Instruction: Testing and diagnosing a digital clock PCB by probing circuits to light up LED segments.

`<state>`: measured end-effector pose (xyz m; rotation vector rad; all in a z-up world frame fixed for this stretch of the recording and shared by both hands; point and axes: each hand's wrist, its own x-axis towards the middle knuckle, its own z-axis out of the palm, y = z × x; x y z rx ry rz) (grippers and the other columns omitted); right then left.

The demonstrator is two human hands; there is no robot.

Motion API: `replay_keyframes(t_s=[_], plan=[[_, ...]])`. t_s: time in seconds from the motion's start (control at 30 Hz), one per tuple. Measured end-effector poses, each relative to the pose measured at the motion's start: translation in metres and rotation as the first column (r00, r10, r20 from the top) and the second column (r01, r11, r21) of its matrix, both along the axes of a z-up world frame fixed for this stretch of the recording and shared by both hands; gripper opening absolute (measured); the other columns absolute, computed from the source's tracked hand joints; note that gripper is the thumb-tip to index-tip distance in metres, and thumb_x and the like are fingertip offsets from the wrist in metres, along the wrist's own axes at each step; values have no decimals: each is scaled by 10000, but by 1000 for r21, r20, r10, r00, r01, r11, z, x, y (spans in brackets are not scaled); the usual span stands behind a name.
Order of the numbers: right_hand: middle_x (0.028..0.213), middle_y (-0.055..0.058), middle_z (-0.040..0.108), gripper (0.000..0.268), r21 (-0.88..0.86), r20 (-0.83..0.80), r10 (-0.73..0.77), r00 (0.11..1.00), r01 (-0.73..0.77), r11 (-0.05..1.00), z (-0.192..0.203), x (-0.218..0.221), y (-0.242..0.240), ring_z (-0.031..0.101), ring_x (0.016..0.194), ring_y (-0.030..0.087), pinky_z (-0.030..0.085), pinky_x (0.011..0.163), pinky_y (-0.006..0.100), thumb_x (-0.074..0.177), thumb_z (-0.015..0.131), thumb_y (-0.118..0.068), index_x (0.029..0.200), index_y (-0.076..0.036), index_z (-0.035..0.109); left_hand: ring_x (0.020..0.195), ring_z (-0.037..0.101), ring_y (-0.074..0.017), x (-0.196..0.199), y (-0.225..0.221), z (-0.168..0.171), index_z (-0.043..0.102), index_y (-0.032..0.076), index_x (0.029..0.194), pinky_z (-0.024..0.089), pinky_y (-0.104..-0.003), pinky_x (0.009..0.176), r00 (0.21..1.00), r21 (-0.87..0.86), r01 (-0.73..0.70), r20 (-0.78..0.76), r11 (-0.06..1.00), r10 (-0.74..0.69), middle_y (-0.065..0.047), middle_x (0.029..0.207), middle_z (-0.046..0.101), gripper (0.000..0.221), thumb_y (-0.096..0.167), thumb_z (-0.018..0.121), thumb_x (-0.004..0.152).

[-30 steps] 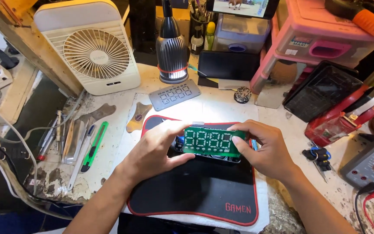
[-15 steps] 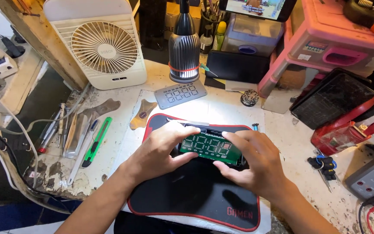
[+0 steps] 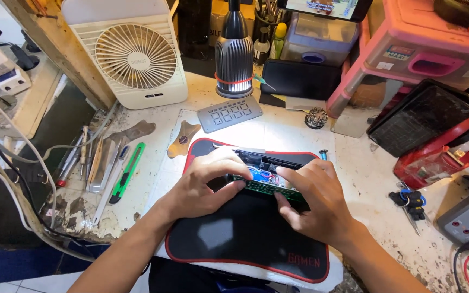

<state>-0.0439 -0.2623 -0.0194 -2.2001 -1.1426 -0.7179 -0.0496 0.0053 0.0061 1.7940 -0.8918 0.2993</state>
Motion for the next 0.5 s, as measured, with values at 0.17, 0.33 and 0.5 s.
replay_keyframes(t_s=[0.17, 0.33, 0.5], plan=[[847, 61, 622, 507, 18, -42, 56, 998, -55, 998, 2, 0, 0, 542, 707, 256, 469, 861, 440, 870, 779, -96, 1323, -71, 554, 938, 644, -250, -1, 2, 4, 687, 86, 1126, 523, -355, 865, 997, -29, 47, -59, 998, -49, -109, 1017, 690, 140, 106, 598, 1021], [877, 56, 608, 420, 85, -48, 93, 995, -89, 992, -1, 4, -8, 538, 720, 257, 473, 876, 457, 876, 708, -62, 1260, -83, 539, 926, 648, -247, 0, 2, 4, 690, 81, 1123, 526, -347, 849, 998, -32, 46, -48, 998, -47, -109, 1010, 697, 135, 91, 609, 1015], [876, 66, 630, 266, 146, -21, 84, 996, -80, 986, 3, 6, -10, 596, 733, 260, 485, 847, 449, 855, 723, -99, 1086, -63, 594, 915, 669, -256, 1, -1, 1, 700, 62, 1110, 541, -355, 853, 998, -50, 24, -55, 998, -27, -126, 993, 708, 133, 98, 620, 1010]])
